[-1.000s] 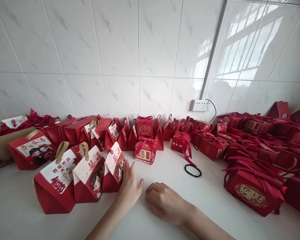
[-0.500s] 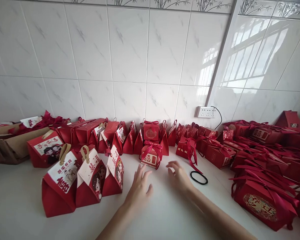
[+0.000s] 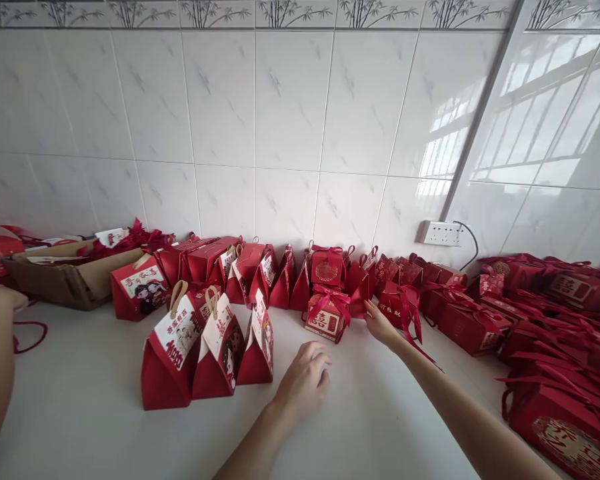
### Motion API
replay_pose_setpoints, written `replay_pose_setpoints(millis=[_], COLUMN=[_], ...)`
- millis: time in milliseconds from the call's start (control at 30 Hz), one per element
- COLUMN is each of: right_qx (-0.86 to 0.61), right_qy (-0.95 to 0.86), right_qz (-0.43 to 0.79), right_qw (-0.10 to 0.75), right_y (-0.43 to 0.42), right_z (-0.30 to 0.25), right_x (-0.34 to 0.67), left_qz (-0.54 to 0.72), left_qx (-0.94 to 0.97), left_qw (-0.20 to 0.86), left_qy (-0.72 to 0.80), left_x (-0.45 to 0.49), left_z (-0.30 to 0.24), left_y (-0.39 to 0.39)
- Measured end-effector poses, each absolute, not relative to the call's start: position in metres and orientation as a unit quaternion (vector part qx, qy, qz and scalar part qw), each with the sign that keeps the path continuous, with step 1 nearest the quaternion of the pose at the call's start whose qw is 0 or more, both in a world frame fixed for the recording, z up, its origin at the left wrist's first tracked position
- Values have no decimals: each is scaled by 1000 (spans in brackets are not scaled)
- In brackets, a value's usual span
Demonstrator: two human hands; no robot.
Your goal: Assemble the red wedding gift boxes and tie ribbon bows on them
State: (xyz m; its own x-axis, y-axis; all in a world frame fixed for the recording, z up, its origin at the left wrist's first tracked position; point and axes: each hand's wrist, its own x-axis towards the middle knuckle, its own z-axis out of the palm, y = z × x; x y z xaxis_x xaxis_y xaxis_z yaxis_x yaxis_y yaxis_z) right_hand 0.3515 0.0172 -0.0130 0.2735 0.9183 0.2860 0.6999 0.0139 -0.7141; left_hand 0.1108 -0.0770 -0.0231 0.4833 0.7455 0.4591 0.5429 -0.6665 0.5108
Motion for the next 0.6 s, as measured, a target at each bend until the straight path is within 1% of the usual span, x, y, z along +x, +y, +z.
replay_pose_setpoints(millis=[233,400,600], right_qx=[-743,-762,-724], right_qy=[-499,-440,-465], right_qz=[93,78,131], right_qw=[436,470,492], right_y=[-19,-29,-23], right_z=[-4,2,4], right_x=[376,374,355], left_qz=[312,314,324], left_qx=[860,858,856], left_qw=[151,157,157], left_qy=[374,374,371], left_x=[114,113,113], left_z=[-23,-22,-24], left_y=[-80,-79,-77])
